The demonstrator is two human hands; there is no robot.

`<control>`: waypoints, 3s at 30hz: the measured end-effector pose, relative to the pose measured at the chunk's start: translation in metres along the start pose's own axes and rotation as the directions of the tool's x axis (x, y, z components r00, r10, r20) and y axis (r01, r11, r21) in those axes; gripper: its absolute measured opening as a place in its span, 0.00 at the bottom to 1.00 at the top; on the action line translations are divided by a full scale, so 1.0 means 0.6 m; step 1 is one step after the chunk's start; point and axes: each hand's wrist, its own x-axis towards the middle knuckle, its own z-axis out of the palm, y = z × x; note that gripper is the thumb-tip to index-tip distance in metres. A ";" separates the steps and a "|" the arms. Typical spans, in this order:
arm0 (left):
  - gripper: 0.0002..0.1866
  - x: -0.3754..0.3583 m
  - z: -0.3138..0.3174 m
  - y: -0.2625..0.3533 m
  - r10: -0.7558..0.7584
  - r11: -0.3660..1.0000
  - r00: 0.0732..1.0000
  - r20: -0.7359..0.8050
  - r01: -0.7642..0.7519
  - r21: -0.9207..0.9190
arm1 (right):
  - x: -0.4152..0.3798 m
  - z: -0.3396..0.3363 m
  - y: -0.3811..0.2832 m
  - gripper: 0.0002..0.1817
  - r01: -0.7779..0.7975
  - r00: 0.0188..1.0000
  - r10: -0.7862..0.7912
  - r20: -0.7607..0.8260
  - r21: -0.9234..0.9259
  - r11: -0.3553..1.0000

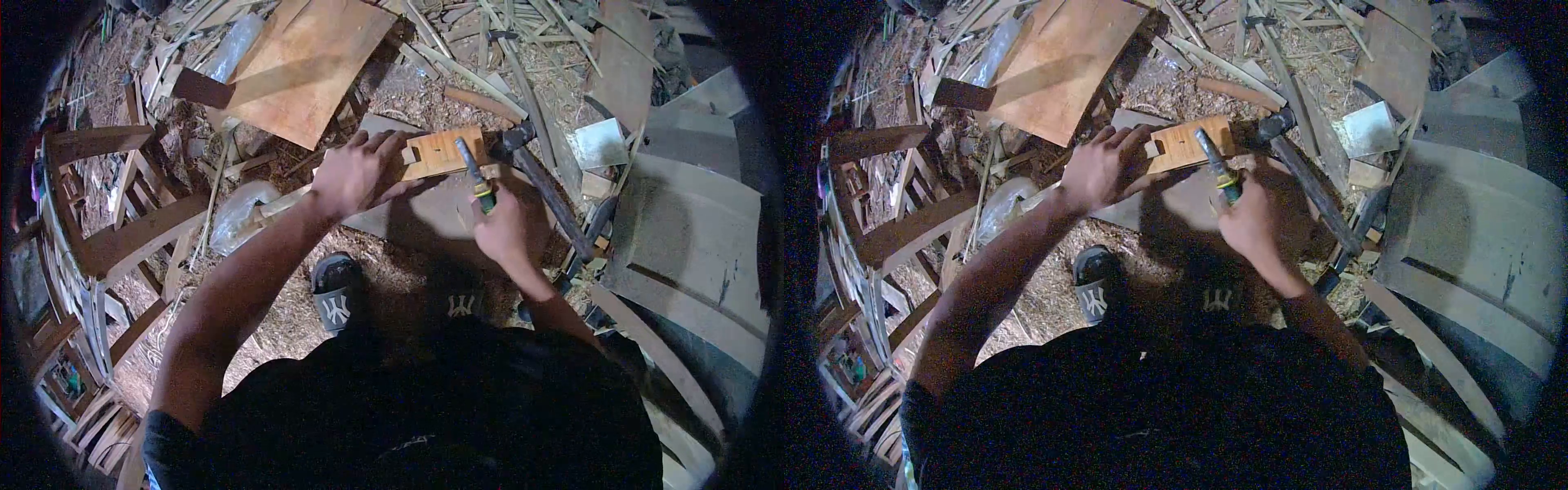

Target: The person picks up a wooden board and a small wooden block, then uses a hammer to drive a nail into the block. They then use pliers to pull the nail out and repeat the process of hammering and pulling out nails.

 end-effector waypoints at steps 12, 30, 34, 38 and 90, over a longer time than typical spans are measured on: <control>0.47 -0.020 -0.020 0.001 -0.019 0.999 0.997 -0.077 0.017 -0.028 | 0.130 -0.107 0.022 0.16 -0.294 0.945 0.161 0.286 0.516 0.805; 0.40 -0.021 -0.007 -0.014 0.029 0.999 0.994 -0.108 -0.033 -0.037 | 0.026 -0.113 0.028 0.27 -0.596 0.743 -0.206 0.637 0.769 0.230; 0.40 -0.021 -0.011 -0.012 0.035 0.998 0.992 -0.121 -0.040 -0.040 | 0.021 -0.016 0.019 0.24 -0.739 0.597 -0.347 0.724 0.664 0.114; 0.42 -0.021 -0.015 -0.010 -0.030 0.999 0.999 -0.015 0.030 -0.032 | 0.035 0.013 0.000 0.24 -0.740 0.602 -0.261 0.755 0.650 0.171; 0.43 -0.012 -0.018 0.000 -0.093 0.991 0.987 0.130 0.080 0.105 | 0.038 0.035 -0.067 0.12 -0.624 0.672 -0.142 0.727 0.659 0.420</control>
